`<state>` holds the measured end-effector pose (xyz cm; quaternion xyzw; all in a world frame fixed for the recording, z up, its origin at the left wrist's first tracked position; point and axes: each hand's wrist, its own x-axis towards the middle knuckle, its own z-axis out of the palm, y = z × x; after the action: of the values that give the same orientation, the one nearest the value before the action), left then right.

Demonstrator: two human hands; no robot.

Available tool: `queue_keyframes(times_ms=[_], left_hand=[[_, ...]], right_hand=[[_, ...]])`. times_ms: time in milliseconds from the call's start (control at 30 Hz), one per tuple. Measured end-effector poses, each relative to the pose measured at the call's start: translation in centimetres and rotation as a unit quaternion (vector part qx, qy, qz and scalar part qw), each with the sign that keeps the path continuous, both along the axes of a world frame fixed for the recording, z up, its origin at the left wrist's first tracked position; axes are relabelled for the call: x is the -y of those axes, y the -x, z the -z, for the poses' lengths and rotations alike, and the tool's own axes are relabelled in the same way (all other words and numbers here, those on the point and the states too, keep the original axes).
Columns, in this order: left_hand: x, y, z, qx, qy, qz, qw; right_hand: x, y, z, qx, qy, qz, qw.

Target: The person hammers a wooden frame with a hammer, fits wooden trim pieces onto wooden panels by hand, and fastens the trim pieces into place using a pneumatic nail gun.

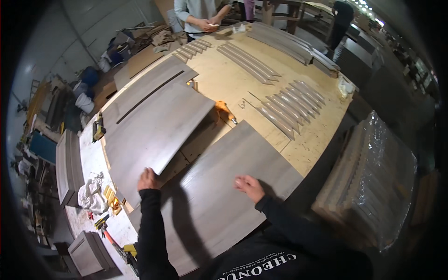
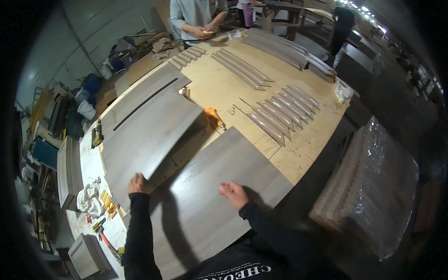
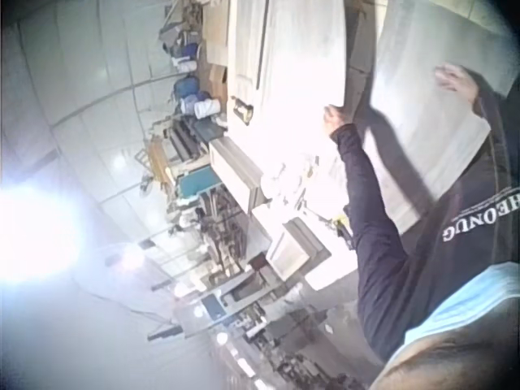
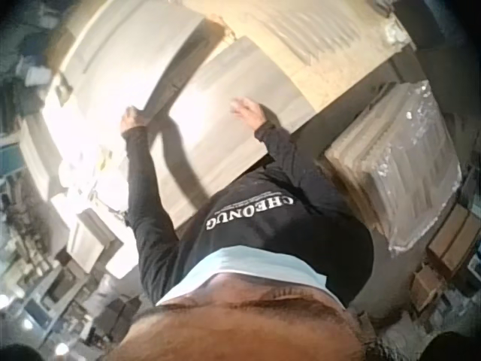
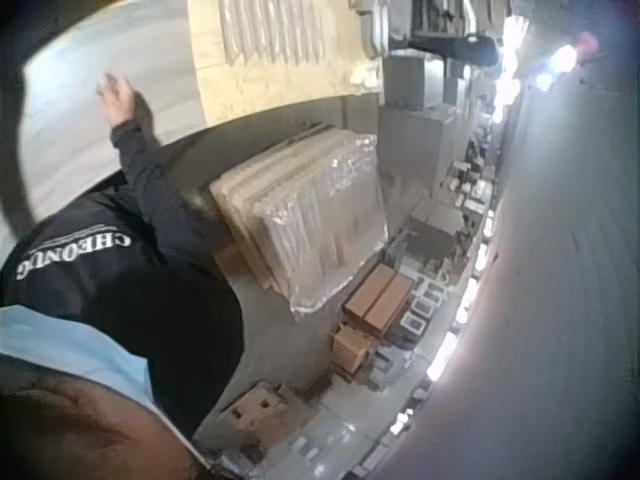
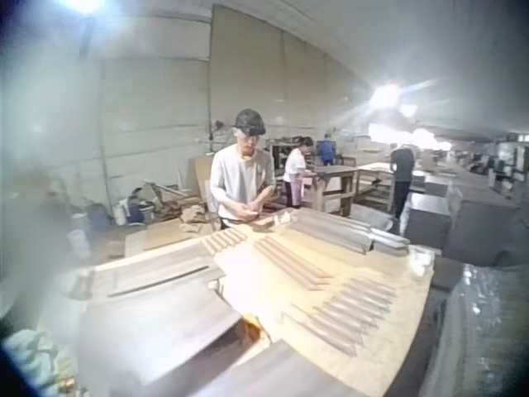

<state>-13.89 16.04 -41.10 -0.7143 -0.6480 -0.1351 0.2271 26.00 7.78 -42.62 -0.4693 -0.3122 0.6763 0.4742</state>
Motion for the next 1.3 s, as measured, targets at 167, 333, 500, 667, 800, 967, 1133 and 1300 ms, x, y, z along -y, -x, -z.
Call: queue_keyframes(times_ms=[167,333,500,667,800,967,1133,1300], left_hand=[[13.3,-11.3,-5.6,0.087,0.029,0.081,0.992],[25.2,-15.0,-5.8,0.174,0.129,0.072,0.974],[28.6,-16.0,-2.7,0.210,0.217,0.039,0.952],[28.3,-15.8,-1.4,0.243,0.311,0.011,0.919],[28.5,-15.7,0.3,0.198,0.345,-0.003,0.918],[27.9,-16.9,1.9,0.163,0.293,-0.037,0.941],[26.6,-17.0,3.7,0.110,0.259,-0.032,0.959],[25.9,-18.6,2.4,0.206,0.307,-0.107,0.923]], right_hand=[[-7.1,3.7,-2.1,-0.181,0.088,0.002,0.979],[0.2,3.1,-1.4,-0.127,0.015,0.080,0.989],[6.6,-1.5,-0.1,-0.047,0.130,0.111,0.984],[8.1,-5.3,-2.0,0.107,0.216,-0.195,0.951],[6.4,-8.5,-4.6,0.482,-0.085,-0.188,0.851],[2.4,-10.9,0.3,0.701,-0.289,-0.056,0.649],[-0.5,-13.7,1.5,0.640,-0.263,-0.062,0.719],[-5.5,-21.3,2.8,0.633,-0.087,0.130,0.758]])
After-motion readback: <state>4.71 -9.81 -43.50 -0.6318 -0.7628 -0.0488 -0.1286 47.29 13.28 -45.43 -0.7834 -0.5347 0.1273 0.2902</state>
